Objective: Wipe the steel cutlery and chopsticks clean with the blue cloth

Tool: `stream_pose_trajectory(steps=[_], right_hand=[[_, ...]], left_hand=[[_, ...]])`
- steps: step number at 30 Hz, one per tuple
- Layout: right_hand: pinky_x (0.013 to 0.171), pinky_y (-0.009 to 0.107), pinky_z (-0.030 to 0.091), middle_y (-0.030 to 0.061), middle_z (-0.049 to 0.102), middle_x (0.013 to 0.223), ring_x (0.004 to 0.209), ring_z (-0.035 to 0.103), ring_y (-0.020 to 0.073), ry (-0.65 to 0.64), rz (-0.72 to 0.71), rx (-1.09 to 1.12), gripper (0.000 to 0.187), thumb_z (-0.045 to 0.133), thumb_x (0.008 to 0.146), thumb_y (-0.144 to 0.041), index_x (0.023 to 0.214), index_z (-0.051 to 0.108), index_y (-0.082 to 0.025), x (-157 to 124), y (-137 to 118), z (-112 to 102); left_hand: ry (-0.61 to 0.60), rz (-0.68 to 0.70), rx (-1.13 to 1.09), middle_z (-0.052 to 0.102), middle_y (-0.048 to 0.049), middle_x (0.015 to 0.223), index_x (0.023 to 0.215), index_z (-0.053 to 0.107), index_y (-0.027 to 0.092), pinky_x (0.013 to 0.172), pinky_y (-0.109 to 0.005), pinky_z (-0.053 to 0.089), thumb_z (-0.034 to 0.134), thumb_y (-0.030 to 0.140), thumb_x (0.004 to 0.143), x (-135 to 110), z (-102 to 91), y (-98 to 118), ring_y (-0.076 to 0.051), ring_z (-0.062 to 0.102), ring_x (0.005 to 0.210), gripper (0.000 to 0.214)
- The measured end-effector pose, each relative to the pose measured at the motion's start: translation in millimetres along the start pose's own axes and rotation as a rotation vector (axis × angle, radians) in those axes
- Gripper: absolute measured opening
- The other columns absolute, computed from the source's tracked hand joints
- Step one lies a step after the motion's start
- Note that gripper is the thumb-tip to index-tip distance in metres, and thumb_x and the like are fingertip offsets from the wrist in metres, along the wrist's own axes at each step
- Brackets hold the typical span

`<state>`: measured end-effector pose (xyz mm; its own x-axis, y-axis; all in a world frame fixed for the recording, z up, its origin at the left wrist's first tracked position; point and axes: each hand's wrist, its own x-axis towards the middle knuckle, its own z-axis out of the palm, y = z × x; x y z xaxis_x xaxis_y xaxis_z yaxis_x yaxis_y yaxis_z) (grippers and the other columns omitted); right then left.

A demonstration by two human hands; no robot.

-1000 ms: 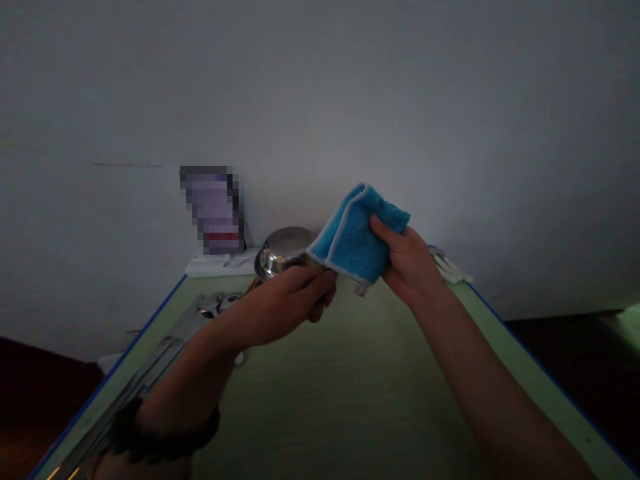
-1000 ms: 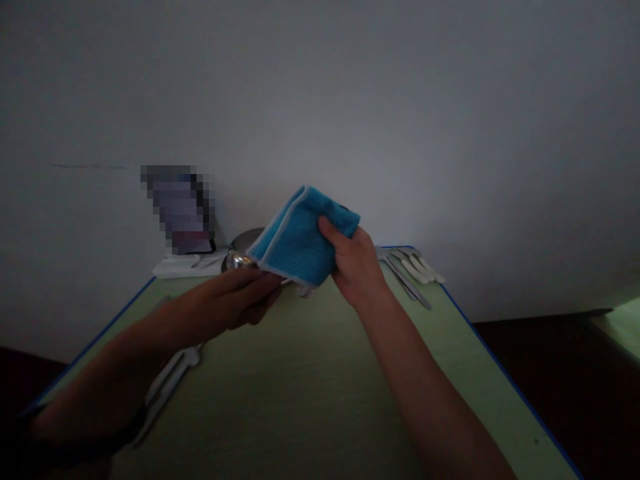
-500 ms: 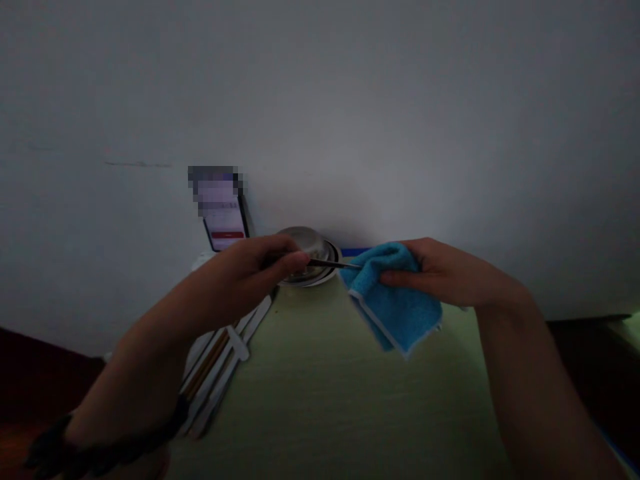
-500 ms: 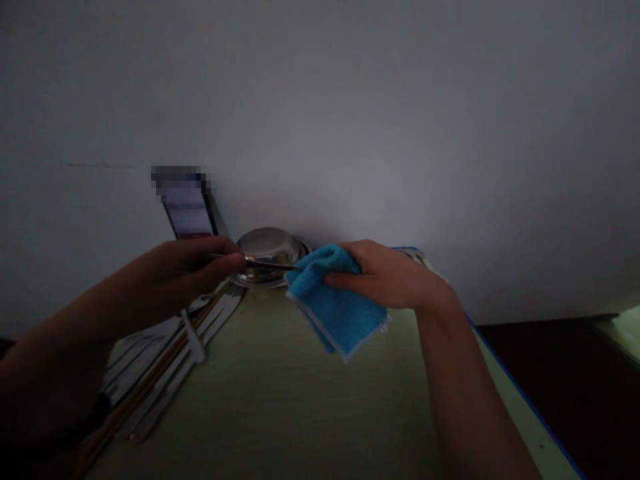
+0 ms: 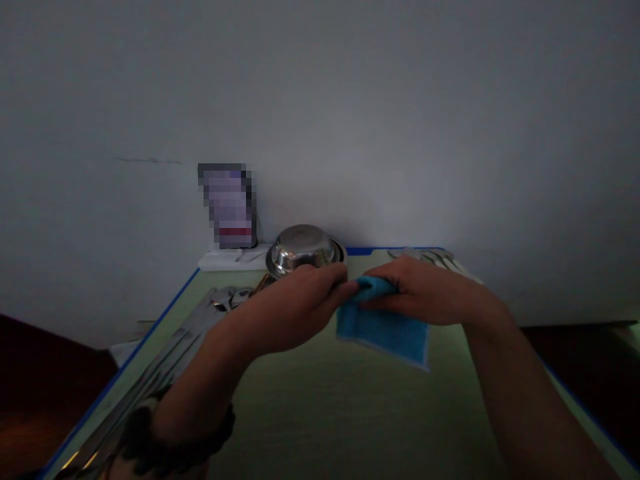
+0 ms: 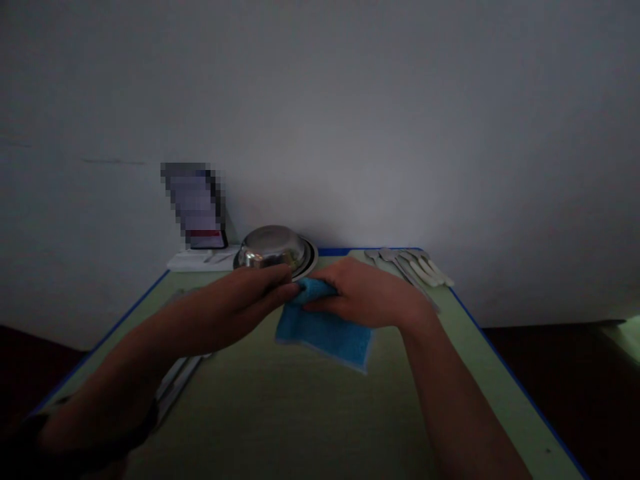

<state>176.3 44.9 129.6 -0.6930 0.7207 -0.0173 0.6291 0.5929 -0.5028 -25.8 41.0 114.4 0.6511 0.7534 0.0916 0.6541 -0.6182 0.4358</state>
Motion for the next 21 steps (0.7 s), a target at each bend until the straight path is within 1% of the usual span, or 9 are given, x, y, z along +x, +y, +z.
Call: stream_pose_trajectory(steps=[2,5,8,10,14,17,19,21], right_hand=[[0.060,0.023,0.040,-0.0010,0.065,0.075,0.060,0.055,0.0106,-0.020,-0.026,-0.016,0.017,0.050,0.082,-0.031,0.083,0.064,-0.020,2,1,2],[0.061,0.022,0.040,-0.0005,0.065,0.079,0.064,0.057,0.0112,-0.037,-0.008,-0.018,0.020,0.048,0.083,-0.032,0.090,0.064,-0.020,-1,3,-2],[0.062,0.023,0.041,0.0004,0.066,0.082,0.067,0.058,0.0120,-0.099,0.035,0.005,0.024,0.049,0.082,-0.035,0.092,0.064,-0.020,-6,4,-7],[0.061,0.023,0.041,0.0009,0.066,0.084,0.069,0.059,0.0127,-0.154,0.051,0.037,0.026,0.049,0.082,-0.036,0.093,0.064,-0.019,-8,3,-9],[0.060,0.023,0.042,0.0006,0.066,0.083,0.069,0.059,0.0132,-0.214,0.049,0.058,0.026,0.049,0.081,-0.038,0.092,0.065,-0.019,-8,2,-8],[0.062,0.024,0.043,-0.0001,0.067,0.086,0.071,0.060,0.0135,-0.225,0.043,0.070,0.026,0.049,0.081,-0.038,0.094,0.065,-0.021,-8,2,-7],[0.061,0.024,0.043,-0.0005,0.067,0.085,0.070,0.060,0.0135,-0.233,0.054,0.064,0.026,0.049,0.081,-0.038,0.094,0.065,-0.022,-8,2,-6],[0.059,0.023,0.043,-0.0008,0.067,0.083,0.068,0.060,0.0130,-0.216,0.064,0.046,0.025,0.050,0.081,-0.038,0.093,0.065,-0.022,-6,0,-5]], left_hand=[[-0.035,-0.026,0.012,0.053,0.0003,0.070,0.084,0.051,0.019,0.059,-0.026,0.035,0.029,0.038,0.092,-2,-0.2,-1,-0.014,0.051,0.064,0.031],[-0.073,-0.057,0.005,0.054,0.0013,0.069,0.082,0.052,0.018,0.055,-0.024,0.035,0.032,0.036,0.091,-8,-11.6,-2,-0.013,0.052,0.061,0.028],[-0.075,-0.042,0.017,0.053,0.0027,0.064,0.075,0.052,0.018,0.054,-0.022,0.035,0.034,0.033,0.090,-14,-23.9,-2,-0.011,0.050,0.057,0.028],[-0.113,-0.032,0.011,0.053,0.0030,0.064,0.074,0.053,0.018,0.052,-0.021,0.035,0.036,0.031,0.089,-17,-27.6,-1,-0.010,0.050,0.056,0.027],[-0.248,-0.039,-0.032,0.059,0.0033,0.068,0.079,0.059,0.020,0.051,-0.020,0.036,0.038,0.028,0.088,-19,-29.1,2,-0.010,0.053,0.059,0.024],[-0.258,-0.050,-0.057,0.061,0.0037,0.070,0.082,0.061,0.021,0.053,-0.019,0.038,0.040,0.033,0.088,-20,-31.0,6,-0.010,0.055,0.060,0.025],[-0.272,-0.037,-0.056,0.061,0.0036,0.067,0.078,0.062,0.020,0.053,-0.019,0.038,0.039,0.033,0.089,-18,-30.8,8,-0.009,0.055,0.058,0.028],[-0.270,-0.027,-0.042,0.062,0.0033,0.065,0.073,0.061,0.018,0.053,-0.019,0.038,0.039,0.030,0.089,-15,-27.7,10,-0.008,0.055,0.057,0.030]])
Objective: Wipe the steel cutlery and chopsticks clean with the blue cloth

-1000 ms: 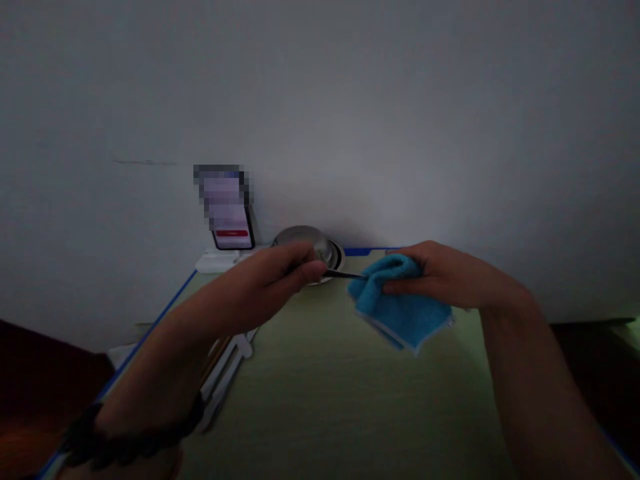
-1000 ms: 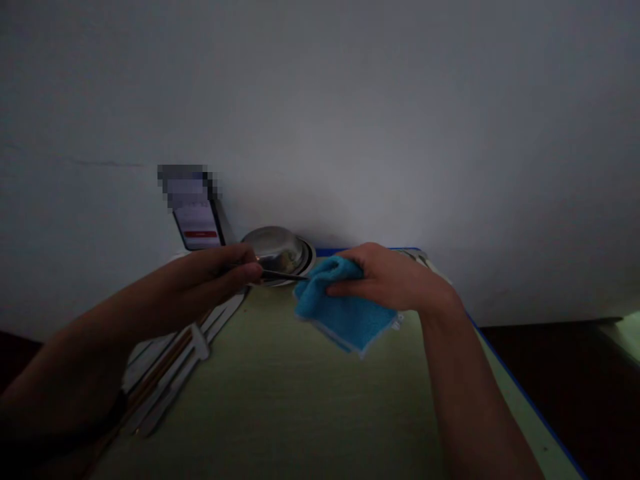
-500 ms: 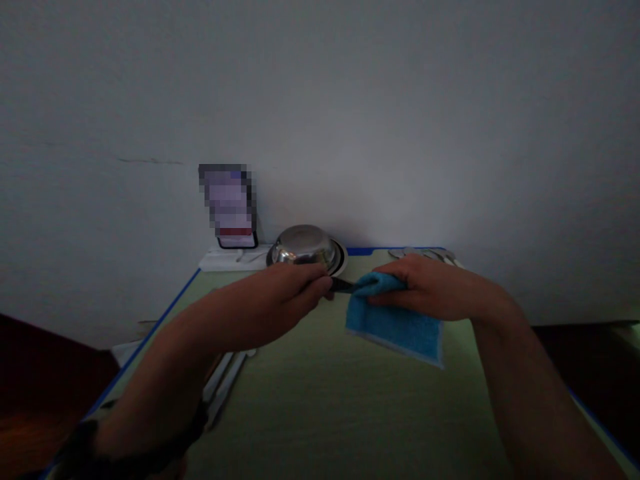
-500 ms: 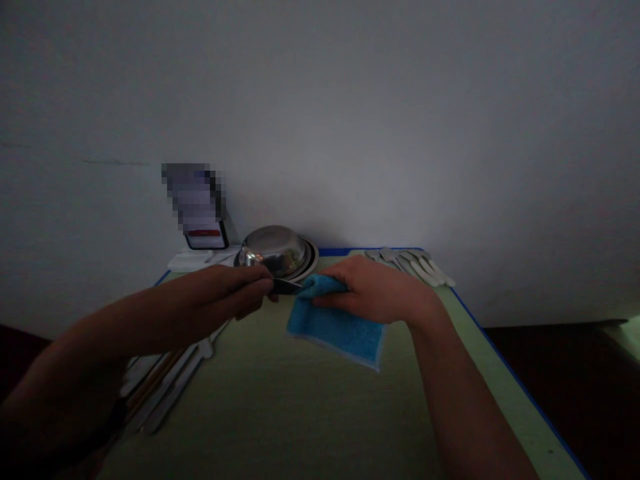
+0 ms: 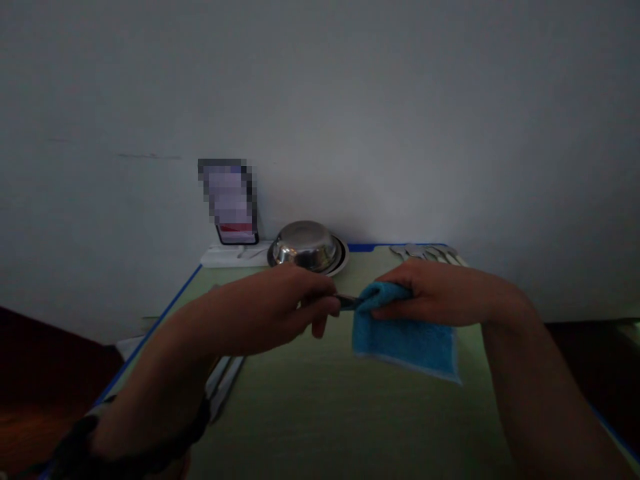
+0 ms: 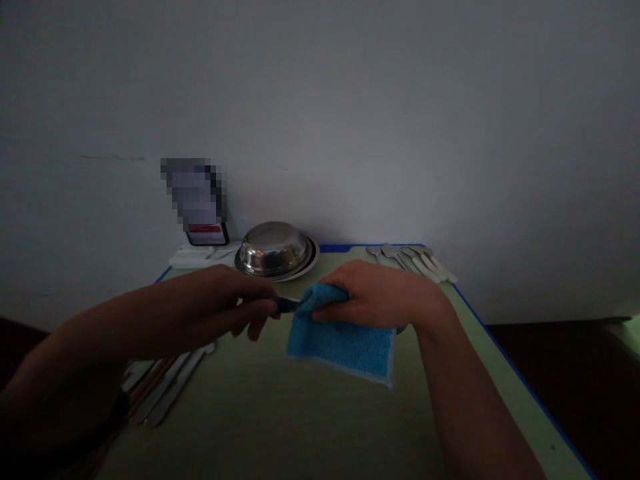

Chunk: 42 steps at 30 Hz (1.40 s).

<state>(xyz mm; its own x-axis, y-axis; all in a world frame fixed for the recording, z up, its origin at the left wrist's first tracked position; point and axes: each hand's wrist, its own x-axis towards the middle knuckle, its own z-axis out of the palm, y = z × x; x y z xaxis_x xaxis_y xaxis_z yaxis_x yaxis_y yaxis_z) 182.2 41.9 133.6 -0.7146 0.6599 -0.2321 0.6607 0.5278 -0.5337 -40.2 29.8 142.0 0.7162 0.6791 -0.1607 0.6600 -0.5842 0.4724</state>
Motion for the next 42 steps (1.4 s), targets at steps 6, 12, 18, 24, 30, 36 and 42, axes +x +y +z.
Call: stream_pose_trajectory(steps=[6,12,18,24,30,36,42], right_hand=[[0.062,0.022,0.040,-0.0012,0.066,0.078,0.067,0.059,0.0111,0.116,-0.126,-0.049,0.019,0.050,0.082,-0.031,0.089,0.065,-0.021,11,-8,9],[0.062,0.022,0.040,-0.0007,0.066,0.082,0.067,0.058,0.0110,0.186,-0.143,-0.011,0.022,0.050,0.082,-0.036,0.088,0.063,-0.019,18,-8,10],[0.060,0.024,0.040,-0.0007,0.066,0.081,0.067,0.058,0.0129,0.236,-0.016,0.018,0.028,0.052,0.079,-0.043,0.091,0.063,-0.020,14,5,5],[0.061,0.024,0.041,-0.0005,0.067,0.083,0.070,0.059,0.0140,0.233,0.017,0.021,0.030,0.052,0.078,-0.045,0.092,0.063,-0.021,10,4,2],[0.059,0.025,0.043,0.0025,0.067,0.083,0.069,0.060,0.0161,0.094,0.188,-0.052,0.031,0.053,0.076,-0.046,0.088,0.065,-0.020,-2,22,-1],[0.060,0.028,0.044,0.0040,0.066,0.083,0.070,0.059,0.0172,0.225,0.160,-0.012,0.039,0.047,0.079,-0.051,0.092,0.063,-0.017,-4,25,-2],[0.063,0.026,0.042,0.0010,0.067,0.084,0.072,0.060,0.0157,0.381,0.101,-0.006,0.026,0.051,0.079,-0.040,0.091,0.064,-0.020,6,16,2]], left_hand=[[-0.003,0.021,0.067,0.061,0.0021,0.063,0.071,0.058,0.016,0.054,-0.020,0.037,0.040,0.026,0.088,7,10.2,-1,-0.010,0.055,0.056,0.027],[0.062,0.030,0.064,0.053,0.0030,0.061,0.078,0.057,0.016,0.049,-0.020,0.035,0.036,0.033,0.090,-2,-2.2,-5,-0.009,0.050,0.053,0.029],[0.122,-0.017,0.044,0.055,0.0022,0.063,0.082,0.058,0.016,0.048,-0.019,0.036,0.038,0.037,0.089,-9,-9.3,-20,-0.010,0.051,0.055,0.030],[0.157,-0.050,0.072,0.057,0.0013,0.062,0.085,0.061,0.017,0.049,-0.020,0.038,0.040,0.040,0.087,-14,-11.3,-22,-0.011,0.052,0.054,0.031],[0.285,-0.079,0.115,0.059,0.0015,0.064,0.086,0.062,0.017,0.054,-0.019,0.040,0.041,0.040,0.086,-26,-19.4,-29,-0.010,0.053,0.056,0.031],[0.367,-0.139,0.101,0.048,0.0058,0.055,0.071,0.055,0.013,0.051,-0.014,0.035,0.036,0.035,0.090,-44,-28.5,-37,-0.005,0.045,0.053,0.034],[0.243,-0.147,-0.023,0.061,0.0013,0.069,0.089,0.060,0.016,0.055,-0.019,0.043,0.040,0.035,0.088,-29,-18.4,-37,-0.011,0.054,0.061,0.028]])
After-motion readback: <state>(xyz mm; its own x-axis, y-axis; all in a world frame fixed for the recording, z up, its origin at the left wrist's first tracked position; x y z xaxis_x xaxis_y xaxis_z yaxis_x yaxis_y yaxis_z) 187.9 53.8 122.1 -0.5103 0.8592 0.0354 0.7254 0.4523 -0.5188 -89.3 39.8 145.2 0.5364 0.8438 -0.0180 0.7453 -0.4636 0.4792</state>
